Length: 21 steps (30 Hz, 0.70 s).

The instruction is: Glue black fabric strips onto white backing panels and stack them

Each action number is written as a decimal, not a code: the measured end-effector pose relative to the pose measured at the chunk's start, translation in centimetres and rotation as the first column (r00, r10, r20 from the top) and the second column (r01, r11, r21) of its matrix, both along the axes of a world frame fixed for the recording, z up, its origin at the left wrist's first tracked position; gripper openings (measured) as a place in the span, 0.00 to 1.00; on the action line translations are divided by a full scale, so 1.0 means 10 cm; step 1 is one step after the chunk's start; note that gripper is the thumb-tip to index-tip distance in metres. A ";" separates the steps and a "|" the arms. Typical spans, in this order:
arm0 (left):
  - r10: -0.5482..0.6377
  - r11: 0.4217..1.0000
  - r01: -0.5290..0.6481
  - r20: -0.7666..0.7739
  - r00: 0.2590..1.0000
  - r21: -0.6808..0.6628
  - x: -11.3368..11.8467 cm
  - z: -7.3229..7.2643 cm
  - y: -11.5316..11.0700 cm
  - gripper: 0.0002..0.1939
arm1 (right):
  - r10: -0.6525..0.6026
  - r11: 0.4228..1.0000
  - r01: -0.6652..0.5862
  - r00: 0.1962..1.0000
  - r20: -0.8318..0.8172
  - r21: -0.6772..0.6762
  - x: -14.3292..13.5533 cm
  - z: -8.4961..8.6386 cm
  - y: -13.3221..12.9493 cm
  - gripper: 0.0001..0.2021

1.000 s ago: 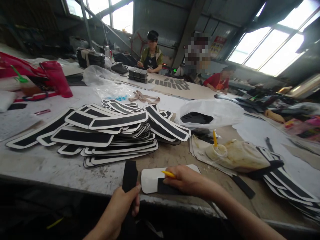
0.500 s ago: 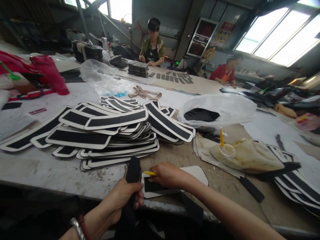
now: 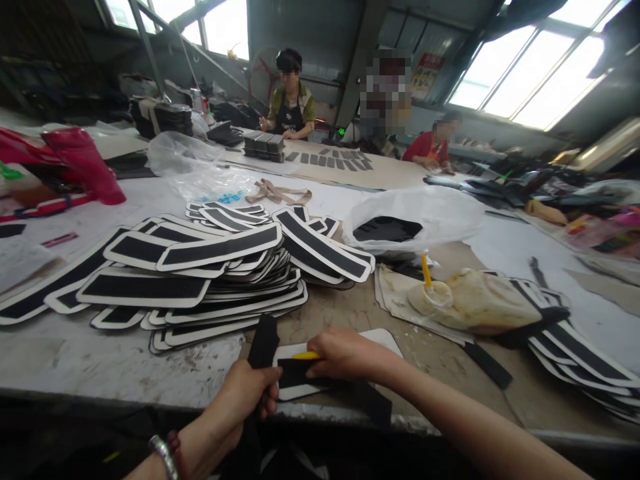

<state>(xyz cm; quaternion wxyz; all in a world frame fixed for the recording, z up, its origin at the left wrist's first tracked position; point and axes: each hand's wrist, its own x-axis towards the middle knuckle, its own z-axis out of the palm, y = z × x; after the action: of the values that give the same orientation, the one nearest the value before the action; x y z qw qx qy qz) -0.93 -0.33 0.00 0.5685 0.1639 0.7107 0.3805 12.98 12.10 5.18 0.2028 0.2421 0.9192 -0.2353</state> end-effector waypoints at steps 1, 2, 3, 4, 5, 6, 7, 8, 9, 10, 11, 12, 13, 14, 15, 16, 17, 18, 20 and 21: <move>-0.002 1.000 0.002 -0.011 1.000 0.002 -0.01 0.01 -0.02 0.18 | -0.040 0.999 0.039 0.999 -0.003 -0.006 0.15 0.03 0.03 0.10; -0.004 1.000 0.004 -0.020 1.000 0.005 -0.03 0.02 -0.04 0.19 | -0.097 0.995 0.096 0.995 -0.016 -0.016 0.31 0.06 0.07 0.10; -0.007 1.000 0.007 -0.026 1.000 0.007 -0.05 0.03 -0.06 0.19 | -0.169 0.985 0.168 0.985 -0.037 -0.039 0.48 0.07 0.10 0.09; -0.012 1.000 0.012 -0.031 0.999 0.010 -0.08 0.03 -0.08 0.19 | -0.246 0.968 0.242 0.967 -0.059 -0.073 0.63 0.08 0.14 0.08; -0.021 1.000 0.021 -0.033 0.999 0.011 -0.10 0.02 -0.10 0.19 | -0.320 0.944 0.311 0.944 -0.080 -0.106 0.77 0.08 0.16 0.09; -0.029 1.000 0.029 -0.032 0.999 0.011 -0.12 0.01 -0.11 0.19 | -0.384 0.919 0.371 0.918 -0.096 -0.131 0.87 0.06 0.17 0.09; -0.033 0.999 0.034 -0.028 0.999 0.010 -0.13 0.00 -0.12 0.20 | -0.438 0.896 0.423 0.892 -0.110 -0.138 0.95 0.02 0.18 0.09; -0.035 0.999 0.036 -0.025 0.999 0.005 -0.14 -0.02 -0.12 0.20 | -0.482 0.875 0.468 0.868 -0.122 -0.123 1.00 -0.02 0.18 0.09; -0.037 0.999 0.037 -0.028 0.999 -0.002 -0.15 -0.04 -0.12 0.20 | -0.518 0.856 0.510 0.846 -0.130 -0.089 1.01 -0.07 0.18 0.09; -0.038 0.999 0.037 -0.034 0.999 -0.013 -0.16 -0.06 -0.12 0.20 | -0.551 0.834 0.551 0.824 -0.132 -0.041 1.01 -0.12 0.17 0.10; -0.040 0.999 0.039 -0.040 0.998 -0.024 -0.16 -0.08 -0.11 0.20 | -0.581 0.810 0.587 0.804 -0.127 0.012 0.99 -0.17 0.16 0.10; -0.042 0.999 0.041 -0.044 0.998 -0.032 -0.16 -0.11 -0.11 0.21 | -0.605 0.787 0.614 0.788 -0.115 0.065 0.97 -0.22 0.16 0.11; -0.045 0.998 0.043 -0.046 0.998 -0.038 -0.17 -0.13 -0.11 0.21 | -0.622 0.769 0.630 0.777 -0.099 0.112 0.94 -0.25 0.15 0.11; -0.042 0.998 0.040 -0.050 0.998 -0.043 -0.17 -0.15 -0.10 0.22 | -0.631 0.758 0.636 0.771 -0.083 0.146 0.92 -0.27 0.16 0.12; -0.036 0.998 0.033 -0.052 0.998 -0.048 -0.17 -0.16 -0.10 0.22 | -0.636 0.752 0.637 0.769 -0.068 0.168 0.91 -0.29 0.16 0.12; -0.029 0.998 0.026 -0.056 0.998 -0.054 -0.17 -0.18 -0.10 0.23 | -0.636 0.751 0.635 0.769 -0.061 0.178 0.90 -0.30 0.17 0.13; -0.026 0.998 0.022 -0.063 0.998 -0.061 -0.16 -0.19 -0.10 0.23 | -0.634 0.754 0.633 0.771 -0.058 0.178 0.90 -0.30 0.17 0.13; -0.025 0.997 0.021 -0.069 0.997 -0.069 -0.16 -0.19 -0.10 0.23 | -0.632 0.756 0.631 0.773 -0.059 0.174 0.91 -0.30 0.18 0.12; -0.028 0.997 0.024 -0.065 0.997 -0.070 -0.15 -0.19 -0.10 0.23 | -0.628 0.760 0.628 0.776 -0.062 0.163 0.92 -0.31 0.20 0.12; -0.030 0.997 0.026 -0.062 0.998 -0.068 -0.15 -0.18 -0.10 0.23 | -0.625 0.764 0.626 0.778 -0.064 0.158 0.92 -0.32 0.21 0.11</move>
<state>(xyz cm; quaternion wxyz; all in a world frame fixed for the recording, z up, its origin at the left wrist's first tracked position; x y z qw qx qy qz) -2.44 -1.31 -1.80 0.5562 0.1669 0.7383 0.3430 22.22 14.22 1.99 0.0879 0.5499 0.8033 -0.2110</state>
